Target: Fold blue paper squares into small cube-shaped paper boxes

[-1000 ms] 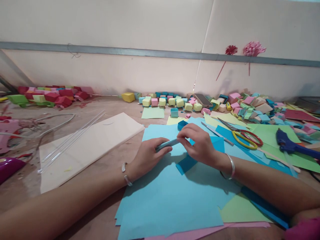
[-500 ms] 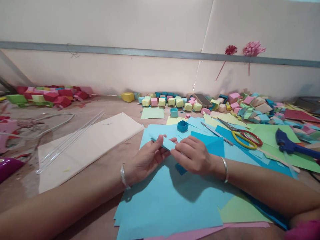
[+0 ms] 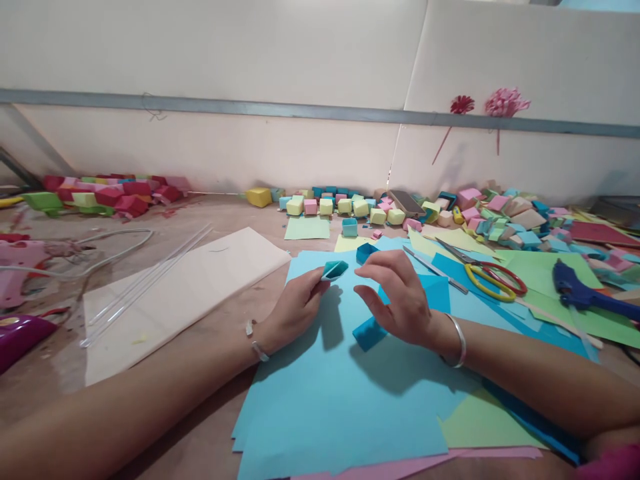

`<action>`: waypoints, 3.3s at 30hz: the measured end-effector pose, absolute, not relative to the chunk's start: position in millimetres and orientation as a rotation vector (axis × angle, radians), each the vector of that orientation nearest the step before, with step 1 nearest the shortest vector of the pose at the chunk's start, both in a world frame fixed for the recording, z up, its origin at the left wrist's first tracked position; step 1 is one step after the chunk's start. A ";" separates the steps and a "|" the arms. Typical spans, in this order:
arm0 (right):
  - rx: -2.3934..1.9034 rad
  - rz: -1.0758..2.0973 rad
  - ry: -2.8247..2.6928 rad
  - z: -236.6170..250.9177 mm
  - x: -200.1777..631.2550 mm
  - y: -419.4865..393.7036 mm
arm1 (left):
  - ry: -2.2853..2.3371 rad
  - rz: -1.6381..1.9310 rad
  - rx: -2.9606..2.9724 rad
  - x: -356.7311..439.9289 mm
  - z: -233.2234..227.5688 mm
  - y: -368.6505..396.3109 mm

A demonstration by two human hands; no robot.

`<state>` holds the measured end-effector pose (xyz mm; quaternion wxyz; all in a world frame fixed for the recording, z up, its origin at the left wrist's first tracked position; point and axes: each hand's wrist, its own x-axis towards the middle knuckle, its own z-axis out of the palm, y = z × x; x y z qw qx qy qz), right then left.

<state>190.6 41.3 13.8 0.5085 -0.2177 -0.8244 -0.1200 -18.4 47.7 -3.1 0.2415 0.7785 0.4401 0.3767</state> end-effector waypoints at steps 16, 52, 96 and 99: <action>-0.422 -0.387 -2.013 9.8 189.6 44.1 | 1.097 0.968 2.346 -20.0 -7.6 44.1; -0.395 -0.277 -2.010 15.2 191.4 44.5 | 1.229 0.950 2.254 -16.6 -3.0 42.1; -0.780 -0.408 -2.289 8.4 192.3 51.1 | 1.428 0.966 2.167 -20.2 -5.5 51.6; -0.797 -0.486 -2.226 8.4 192.0 51.7 | 1.377 1.010 2.149 -20.1 -7.2 50.3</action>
